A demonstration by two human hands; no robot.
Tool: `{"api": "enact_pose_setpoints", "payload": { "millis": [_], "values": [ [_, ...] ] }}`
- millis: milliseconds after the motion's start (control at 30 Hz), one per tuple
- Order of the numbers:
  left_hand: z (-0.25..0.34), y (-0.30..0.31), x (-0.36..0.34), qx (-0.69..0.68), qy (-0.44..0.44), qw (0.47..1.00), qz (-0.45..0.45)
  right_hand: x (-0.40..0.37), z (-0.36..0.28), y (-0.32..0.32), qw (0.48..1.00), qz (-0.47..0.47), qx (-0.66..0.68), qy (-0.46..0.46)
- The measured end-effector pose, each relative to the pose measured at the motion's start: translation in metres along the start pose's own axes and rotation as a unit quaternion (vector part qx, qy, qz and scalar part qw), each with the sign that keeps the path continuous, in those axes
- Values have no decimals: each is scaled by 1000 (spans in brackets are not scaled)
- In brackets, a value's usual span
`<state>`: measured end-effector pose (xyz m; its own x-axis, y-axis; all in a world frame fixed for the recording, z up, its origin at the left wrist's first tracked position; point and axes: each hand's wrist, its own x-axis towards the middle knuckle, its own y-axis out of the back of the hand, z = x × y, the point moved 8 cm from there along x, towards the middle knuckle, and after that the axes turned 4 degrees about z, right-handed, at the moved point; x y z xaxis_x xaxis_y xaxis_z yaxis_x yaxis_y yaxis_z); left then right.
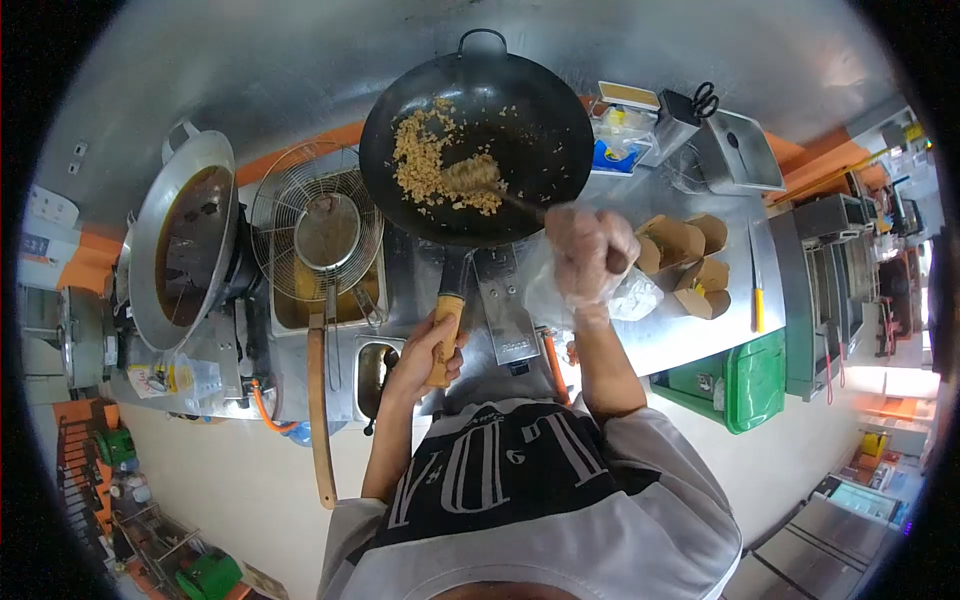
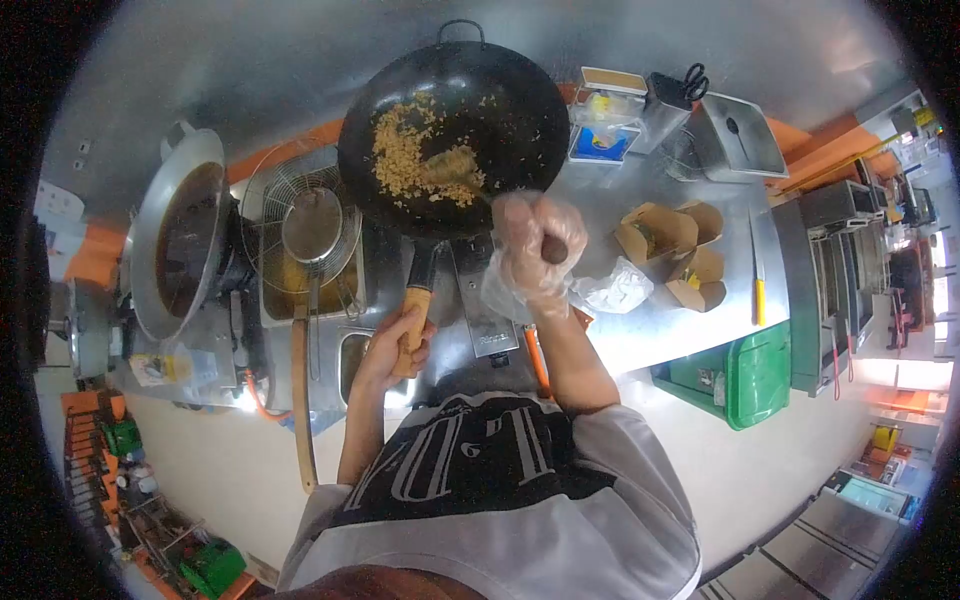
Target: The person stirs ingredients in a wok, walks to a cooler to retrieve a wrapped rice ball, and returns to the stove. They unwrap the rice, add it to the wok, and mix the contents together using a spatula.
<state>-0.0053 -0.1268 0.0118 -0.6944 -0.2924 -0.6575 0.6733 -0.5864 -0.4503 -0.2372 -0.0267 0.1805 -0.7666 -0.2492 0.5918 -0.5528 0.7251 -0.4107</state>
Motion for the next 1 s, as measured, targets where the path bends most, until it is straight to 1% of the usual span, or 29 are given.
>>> {"api": "enact_pose_setpoints", "payload": {
  "millis": [33,67,100,133,167,233,267,300,367,400,433,500,533,567,633,667,700,767,800,867,900,967,1000],
  "values": [
    [0,-1,0,-1,-2,1000,-4,-15,9,11,1000,3,0,0],
    [-3,2,-3,1,2,1000,-3,-31,18,20,999,-3,-48,8],
    [-2,1,-2,-11,5,1000,-21,-33,12,16,995,-15,-95,20],
    [-1,-2,1,-23,8,999,-40,-30,-15,9,961,-9,-253,108],
    [-4,-2,0,-24,12,999,-37,-36,-14,17,961,-8,-255,103],
    [-2,-5,0,-35,8,998,-54,-43,-5,34,974,-11,-215,66],
    [1,-5,-1,-20,3,999,-46,-51,-29,41,948,-18,-290,133],
    [0,-3,1,-18,5,999,-42,-58,-19,50,949,-15,-289,129],
    [-4,1,4,-14,6,999,-30,-76,18,76,989,15,-147,15],
    [-3,-2,5,-14,4,999,-32,-65,0,63,956,13,-283,76],
    [-1,-5,4,-15,2,999,-43,-56,-7,63,956,13,-284,77],
    [1,-8,4,-10,1,998,-56,-38,-11,69,977,40,-211,17],
    [-1,-6,6,-11,3,999,-47,-27,-38,57,984,71,-162,23],
    [-5,0,3,-12,9,999,-34,-28,-37,58,988,33,-148,-21],
    [1,-3,4,-4,-4,999,-39,-42,-20,52,997,1,-80,18],
    [0,-5,2,-2,-10,999,-44,-50,-24,48,907,-20,-392,150],
    [0,-8,1,-6,-11,999,-45,-50,-10,44,902,-20,-401,157],
    [3,-8,-2,6,4,1000,-25,-10,-20,11,953,-26,-254,166],
    [2,-7,-3,7,3,1000,-25,2,-26,3,953,-26,-253,167],
    [1,-4,-1,9,1,1000,-14,26,-7,-4,986,-32,-160,20],
    [1,-4,0,8,-2,1000,-15,26,11,-3,986,-34,-160,22],
    [0,-3,1,1,-11,1000,-17,20,50,6,976,-19,-195,96],
    [-1,-1,-1,-2,-11,1000,-16,-1,11,-13,771,15,-426,473]
  ]
}}
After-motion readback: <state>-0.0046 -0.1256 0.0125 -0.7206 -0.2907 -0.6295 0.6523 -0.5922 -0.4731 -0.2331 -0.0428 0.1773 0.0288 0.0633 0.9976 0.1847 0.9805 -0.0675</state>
